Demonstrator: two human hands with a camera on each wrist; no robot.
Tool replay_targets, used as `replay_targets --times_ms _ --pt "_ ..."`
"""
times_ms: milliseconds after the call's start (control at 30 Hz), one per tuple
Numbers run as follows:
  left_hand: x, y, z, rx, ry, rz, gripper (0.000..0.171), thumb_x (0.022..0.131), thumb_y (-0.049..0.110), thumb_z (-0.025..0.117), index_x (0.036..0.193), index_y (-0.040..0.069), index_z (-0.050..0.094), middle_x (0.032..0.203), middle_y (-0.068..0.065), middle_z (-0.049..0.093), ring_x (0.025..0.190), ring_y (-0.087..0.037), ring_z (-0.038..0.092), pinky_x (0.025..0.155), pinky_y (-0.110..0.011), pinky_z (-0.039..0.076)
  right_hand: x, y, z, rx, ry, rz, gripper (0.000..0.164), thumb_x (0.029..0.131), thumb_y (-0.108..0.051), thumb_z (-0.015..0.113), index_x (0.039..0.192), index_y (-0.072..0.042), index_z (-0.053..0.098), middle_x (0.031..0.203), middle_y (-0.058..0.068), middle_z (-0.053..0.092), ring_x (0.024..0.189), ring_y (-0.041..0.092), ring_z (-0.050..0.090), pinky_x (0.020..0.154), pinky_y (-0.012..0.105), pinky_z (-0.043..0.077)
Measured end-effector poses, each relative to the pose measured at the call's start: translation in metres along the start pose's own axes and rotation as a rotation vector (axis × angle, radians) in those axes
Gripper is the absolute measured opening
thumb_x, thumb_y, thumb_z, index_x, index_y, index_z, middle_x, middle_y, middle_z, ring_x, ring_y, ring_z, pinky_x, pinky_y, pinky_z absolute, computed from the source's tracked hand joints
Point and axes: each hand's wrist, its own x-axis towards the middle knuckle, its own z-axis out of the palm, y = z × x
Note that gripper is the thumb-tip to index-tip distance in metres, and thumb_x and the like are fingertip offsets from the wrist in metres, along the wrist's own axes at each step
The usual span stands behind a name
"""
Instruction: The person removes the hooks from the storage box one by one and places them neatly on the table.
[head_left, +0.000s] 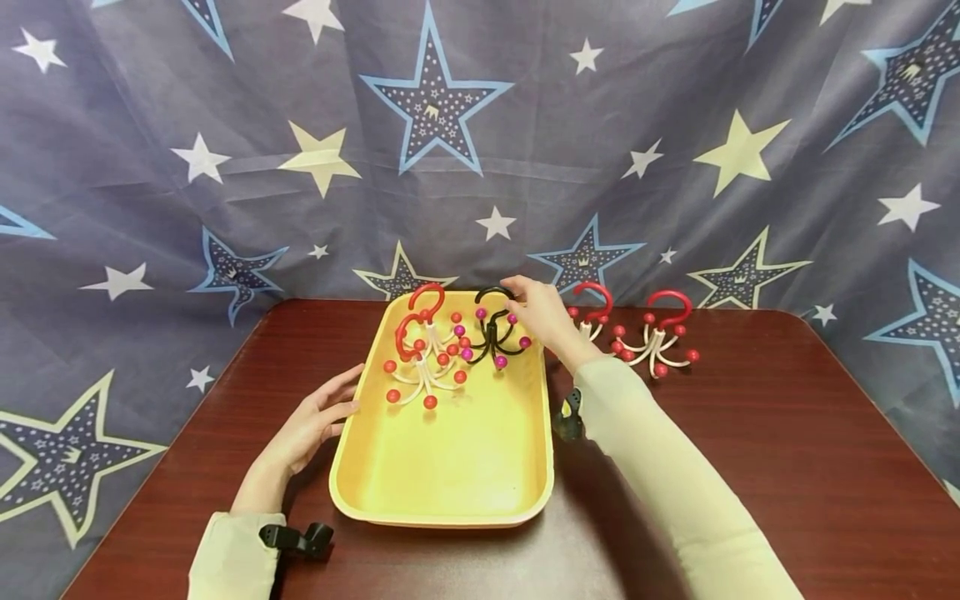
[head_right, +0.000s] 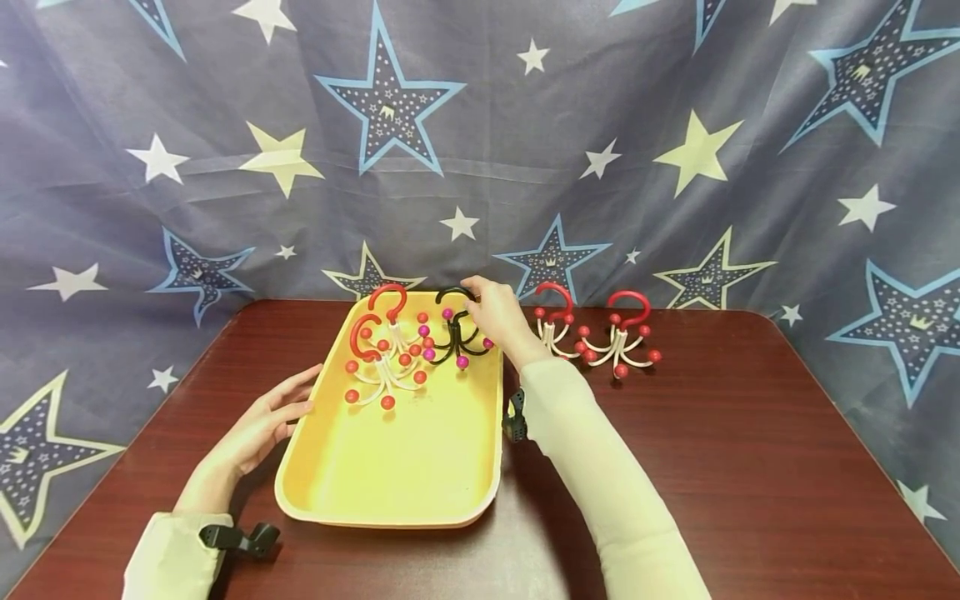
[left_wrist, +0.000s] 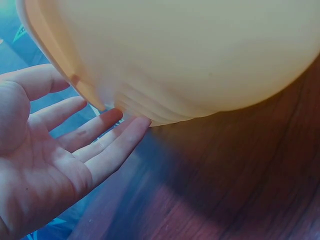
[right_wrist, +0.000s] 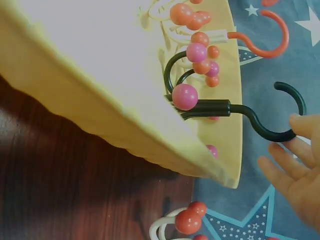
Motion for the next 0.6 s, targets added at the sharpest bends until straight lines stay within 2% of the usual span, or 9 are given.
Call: replay_targets --times_ms 200,467,600 --pt "0.0005 0.0002 0.0003 -0.002 0.001 -0.010 0.061 0.092 0.014 0.052 0.145 0.013 0.022 0.140 -0.026 0.032 0.102 -0.014 0.059 0.078 -0.031 0.052 0.0024 -0.0043 0.0049 -0.047 0.022 0.003 0.026 0.089 -0.012 0.056 0.115 -0.009 0.062 0.103 0.008 0.068 0.086 0.019 0.063 0.076 0.033 0.049" --pt "0.0011 0.0008 0.0015 0.001 -0.002 -0.010 0.061 0.092 0.014 0.052 0.145 0.013 0.022 0.140 -0.026 0.032 0.104 -0.015 0.059 0.078 -0.032 0.052 0.0017 -0.0058 0.0036 -0.026 0.024 0.018 0.022 0.090 -0.012 0.055 0.110 -0.010 0.065 0.099 0.006 0.068 0.085 0.018 0.063 0.072 0.031 0.049" --pt "0.0009 0.0013 0.0016 0.005 0.001 -0.007 0.061 0.092 0.015 0.052 0.145 0.013 0.022 0.140 -0.026 0.032 0.103 -0.014 0.059 0.078 -0.031 0.052 0.0013 -0.0063 -0.0001 -0.033 0.038 -0.006 0.021 0.090 -0.013 0.056 0.109 -0.011 0.065 0.099 0.005 0.068 0.079 0.016 0.062 0.071 0.030 0.048"
